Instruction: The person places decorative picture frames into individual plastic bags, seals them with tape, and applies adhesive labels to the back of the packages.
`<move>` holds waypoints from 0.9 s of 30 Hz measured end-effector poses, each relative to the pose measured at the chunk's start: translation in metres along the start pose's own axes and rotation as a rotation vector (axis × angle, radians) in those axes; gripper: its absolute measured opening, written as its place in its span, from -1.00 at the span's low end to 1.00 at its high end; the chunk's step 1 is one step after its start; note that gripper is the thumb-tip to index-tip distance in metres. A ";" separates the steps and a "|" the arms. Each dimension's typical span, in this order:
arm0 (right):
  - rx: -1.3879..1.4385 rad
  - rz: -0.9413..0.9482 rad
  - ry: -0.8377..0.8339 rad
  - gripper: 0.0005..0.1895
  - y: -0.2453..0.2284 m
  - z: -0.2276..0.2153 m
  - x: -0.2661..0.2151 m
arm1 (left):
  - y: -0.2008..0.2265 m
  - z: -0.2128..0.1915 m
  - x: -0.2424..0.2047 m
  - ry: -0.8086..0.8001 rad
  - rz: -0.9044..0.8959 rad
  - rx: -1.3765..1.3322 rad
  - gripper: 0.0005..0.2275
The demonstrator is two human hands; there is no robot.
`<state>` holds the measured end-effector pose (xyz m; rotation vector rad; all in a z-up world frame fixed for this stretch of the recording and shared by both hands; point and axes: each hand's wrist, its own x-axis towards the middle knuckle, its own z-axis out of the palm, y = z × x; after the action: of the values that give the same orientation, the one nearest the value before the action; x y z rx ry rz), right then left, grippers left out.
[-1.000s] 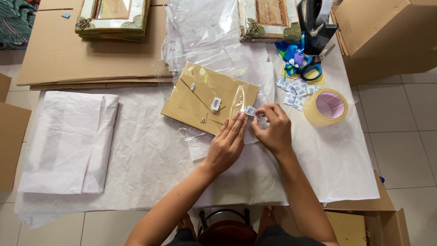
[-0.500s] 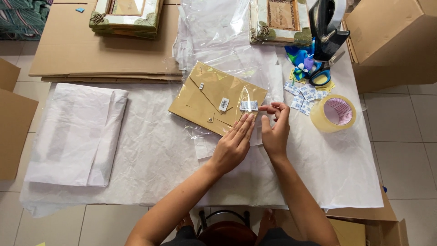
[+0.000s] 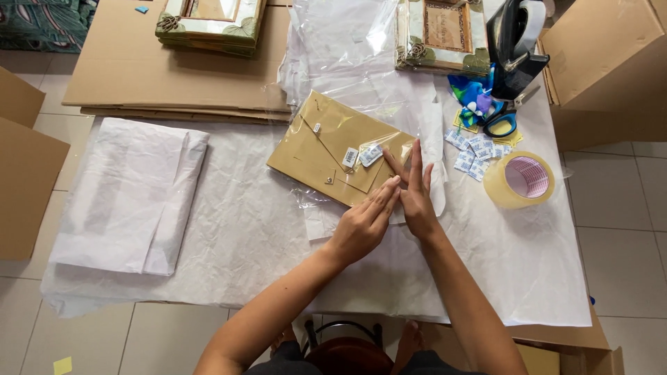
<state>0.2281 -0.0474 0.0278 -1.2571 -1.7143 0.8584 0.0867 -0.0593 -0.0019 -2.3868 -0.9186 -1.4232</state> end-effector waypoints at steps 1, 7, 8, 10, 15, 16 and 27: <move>0.000 0.000 0.001 -0.01 0.001 0.001 -0.001 | -0.002 0.000 -0.001 0.000 0.001 0.000 -0.66; -0.285 -0.016 0.247 -0.21 0.010 0.007 -0.007 | -0.007 -0.005 -0.003 -0.072 -0.118 0.037 -0.60; -0.278 -0.022 0.231 -0.23 0.010 0.008 -0.007 | -0.007 -0.003 -0.004 -0.081 -0.114 0.049 -0.64; -0.272 -0.027 0.216 -0.24 0.010 0.010 -0.006 | -0.006 0.002 -0.010 -0.090 -0.110 0.059 -0.68; -0.215 -0.069 0.128 -0.20 0.010 0.008 -0.001 | -0.010 0.027 -0.033 -0.103 -0.091 0.170 -0.73; -0.214 -0.069 0.128 -0.20 0.012 0.008 -0.001 | -0.009 0.025 -0.031 -0.104 -0.091 0.171 -0.73; -0.324 -0.316 0.087 -0.39 -0.021 -0.016 0.005 | -0.007 -0.025 0.020 0.194 -0.081 0.032 -0.66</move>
<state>0.2328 -0.0471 0.0541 -1.1633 -1.9666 0.3450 0.0710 -0.0576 0.0274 -2.1642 -0.9885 -1.6229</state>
